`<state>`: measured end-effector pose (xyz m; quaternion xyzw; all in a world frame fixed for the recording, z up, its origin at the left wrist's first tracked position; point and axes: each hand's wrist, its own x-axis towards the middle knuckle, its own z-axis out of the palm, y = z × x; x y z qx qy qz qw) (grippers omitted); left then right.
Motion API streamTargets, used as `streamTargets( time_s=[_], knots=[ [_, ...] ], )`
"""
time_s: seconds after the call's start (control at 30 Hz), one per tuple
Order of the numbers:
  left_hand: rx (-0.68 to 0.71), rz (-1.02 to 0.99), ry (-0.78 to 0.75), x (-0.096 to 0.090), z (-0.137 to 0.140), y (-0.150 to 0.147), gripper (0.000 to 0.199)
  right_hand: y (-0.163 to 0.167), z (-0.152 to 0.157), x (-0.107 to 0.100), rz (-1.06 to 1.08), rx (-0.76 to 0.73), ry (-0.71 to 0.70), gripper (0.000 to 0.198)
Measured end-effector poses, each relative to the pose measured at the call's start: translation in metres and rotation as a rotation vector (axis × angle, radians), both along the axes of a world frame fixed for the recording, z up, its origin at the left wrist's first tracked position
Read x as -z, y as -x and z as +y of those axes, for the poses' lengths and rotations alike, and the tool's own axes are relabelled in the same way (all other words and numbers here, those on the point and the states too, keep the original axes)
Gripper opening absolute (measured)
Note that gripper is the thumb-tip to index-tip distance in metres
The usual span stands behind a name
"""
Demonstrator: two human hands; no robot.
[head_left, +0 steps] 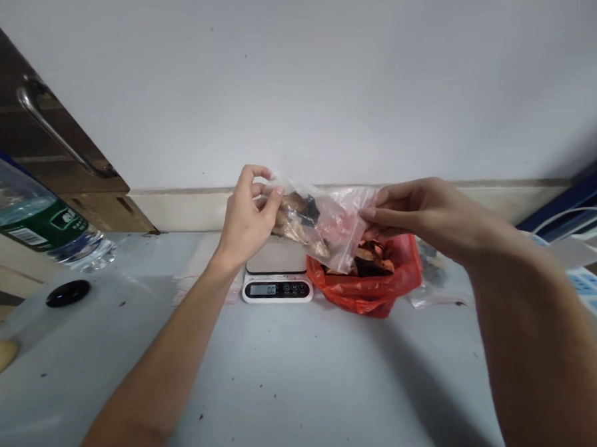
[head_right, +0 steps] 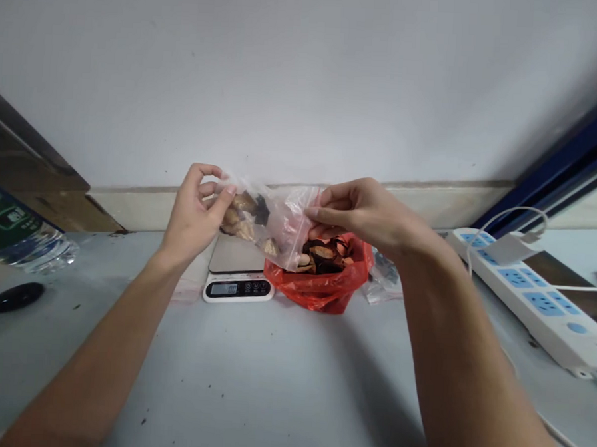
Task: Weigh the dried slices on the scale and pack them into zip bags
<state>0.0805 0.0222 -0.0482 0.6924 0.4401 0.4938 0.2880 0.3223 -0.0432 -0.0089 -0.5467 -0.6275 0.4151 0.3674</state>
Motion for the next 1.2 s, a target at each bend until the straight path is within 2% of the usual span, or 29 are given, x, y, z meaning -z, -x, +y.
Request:
streamTargets(
  time_s=[0.07, 0.13, 0.2, 0.27, 0.3, 0.4, 0.47, 0.6, 0.7, 0.93, 1.07, 1.2],
  knots=[
    [-0.059, 0.097, 0.011, 0.004, 0.001, 0.007, 0.028, 0.006, 0.004, 0.005, -0.052, -0.001, -0.005, 0.047],
    [-0.135, 0.253, -0.050, 0.004, 0.002, 0.012, 0.043, 0.014, 0.008, 0.010, -0.075, -0.008, -0.019, 0.048],
    [-0.164, 0.398, -0.146, 0.001, -0.001, 0.015, 0.037, 0.022, 0.010, 0.015, -0.068, -0.025, -0.028, 0.047],
    [-0.056, 0.453, -0.169, -0.003, -0.006, 0.013, 0.012, 0.030, 0.012, 0.019, -0.028, -0.037, -0.019, 0.044],
    [0.049, 0.446, -0.130, -0.005, -0.009, 0.010, 0.005, 0.034, 0.012, 0.021, 0.005, -0.036, -0.005, 0.042],
    [0.363, 0.354, 0.060, -0.007, -0.017, 0.002, 0.017, 0.040, 0.011, 0.023, 0.119, -0.003, 0.052, 0.036],
    [0.454, 0.300, 0.135, -0.006, -0.020, -0.002, 0.017, 0.041, 0.010, 0.023, 0.174, -0.001, 0.088, 0.032],
    [0.460, 0.231, 0.179, -0.005, -0.020, -0.003, 0.018, 0.040, 0.006, 0.018, 0.217, -0.056, 0.143, 0.021],
    [0.468, 0.207, 0.189, -0.006, -0.019, -0.002, 0.013, 0.039, 0.005, 0.017, 0.171, -0.064, 0.105, 0.015],
    [0.465, 0.190, 0.229, -0.004, -0.017, -0.005, 0.015, 0.042, 0.008, 0.020, 0.128, 0.003, 0.063, 0.028],
    [0.492, 0.197, 0.300, -0.006, -0.018, -0.005, 0.025, 0.045, 0.007, 0.021, 0.076, 0.039, 0.048, 0.026],
    [0.484, 0.192, 0.316, -0.006, -0.020, -0.006, 0.025, 0.047, 0.005, 0.020, 0.002, 0.046, 0.011, 0.024]
  ],
)
